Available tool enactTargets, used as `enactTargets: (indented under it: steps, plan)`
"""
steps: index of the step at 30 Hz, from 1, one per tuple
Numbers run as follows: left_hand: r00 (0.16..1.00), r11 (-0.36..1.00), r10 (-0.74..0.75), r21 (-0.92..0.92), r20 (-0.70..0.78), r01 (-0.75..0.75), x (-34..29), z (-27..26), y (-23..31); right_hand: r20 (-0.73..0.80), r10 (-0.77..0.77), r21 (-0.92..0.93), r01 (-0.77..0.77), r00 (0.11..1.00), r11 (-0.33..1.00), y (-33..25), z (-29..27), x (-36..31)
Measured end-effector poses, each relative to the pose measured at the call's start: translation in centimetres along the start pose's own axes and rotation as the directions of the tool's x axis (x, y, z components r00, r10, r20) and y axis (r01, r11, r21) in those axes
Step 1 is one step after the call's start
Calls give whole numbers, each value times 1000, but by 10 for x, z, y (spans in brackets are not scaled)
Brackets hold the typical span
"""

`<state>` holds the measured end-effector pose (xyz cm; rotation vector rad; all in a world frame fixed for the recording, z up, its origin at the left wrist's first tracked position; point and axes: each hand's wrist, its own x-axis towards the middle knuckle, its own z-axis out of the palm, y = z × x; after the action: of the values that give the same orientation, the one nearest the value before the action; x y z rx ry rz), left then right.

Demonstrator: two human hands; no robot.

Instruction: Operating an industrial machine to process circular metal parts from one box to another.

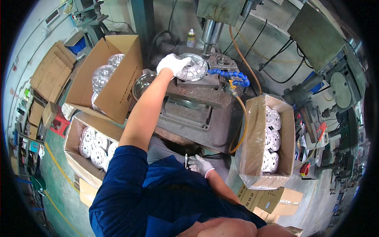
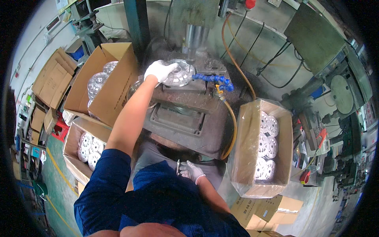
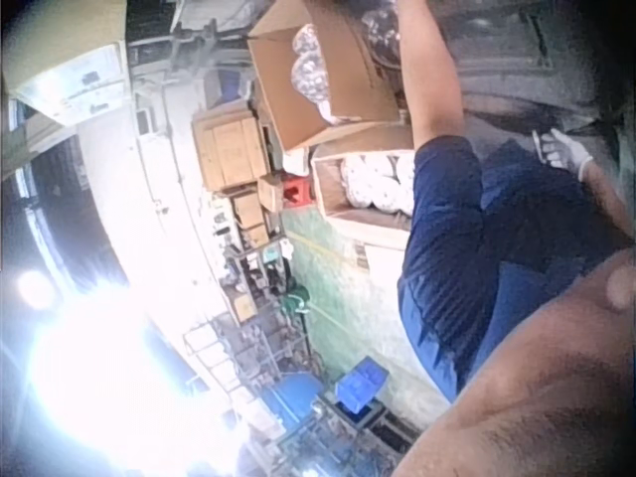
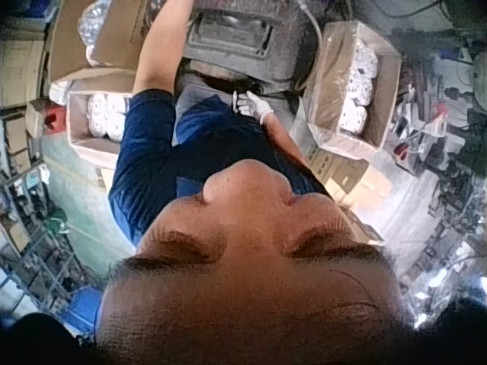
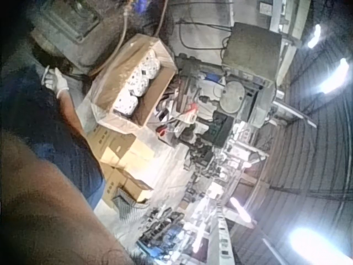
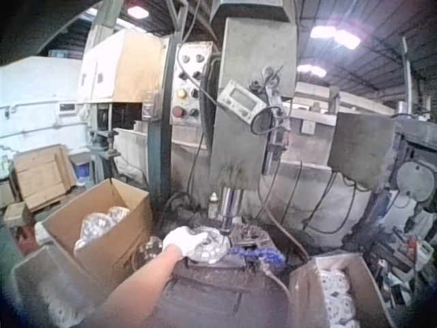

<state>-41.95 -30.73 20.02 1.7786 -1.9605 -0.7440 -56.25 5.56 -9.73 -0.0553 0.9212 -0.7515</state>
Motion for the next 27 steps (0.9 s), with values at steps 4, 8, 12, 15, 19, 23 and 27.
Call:
enactTargets:
  steps: [4, 8, 12, 15, 19, 23, 27]
  plan:
    - [999, 1000, 14, 8, -52, -14, 1, 3, -3, -16, -15, -21, 15, 1000, 1000, -2, 8, -5]
    - [1000, 1000, 6, 12, -26, -6, -4, -2, 2, -33, -7, -24, 6, 999, 1000, -4, 11, -7]
    - [999, 1000, 23, 15, -46, -22, -1, -2, -5, 5, -3, -11, 3, 1000, 1000, -3, 3, 0]
    - [997, 999, 26, 26, -71, -24, 2, 0, -9, 2, -7, -64, 7, 1000, 998, -6, 9, -5]
    - [989, 983, 150, 108, -6, -149, 3, 10, 13, -30, -63, -30, 63, 998, 998, 3, -1, -2]
    - [994, 980, 91, -183, 59, -78, 10, 9, -14, 41, -3, -92, 7, 999, 996, 4, 3, 7]
    - [985, 977, 174, -124, -15, -174, 31, 13, -39, 7, -119, -147, 119, 993, 982, 7, 10, 10]
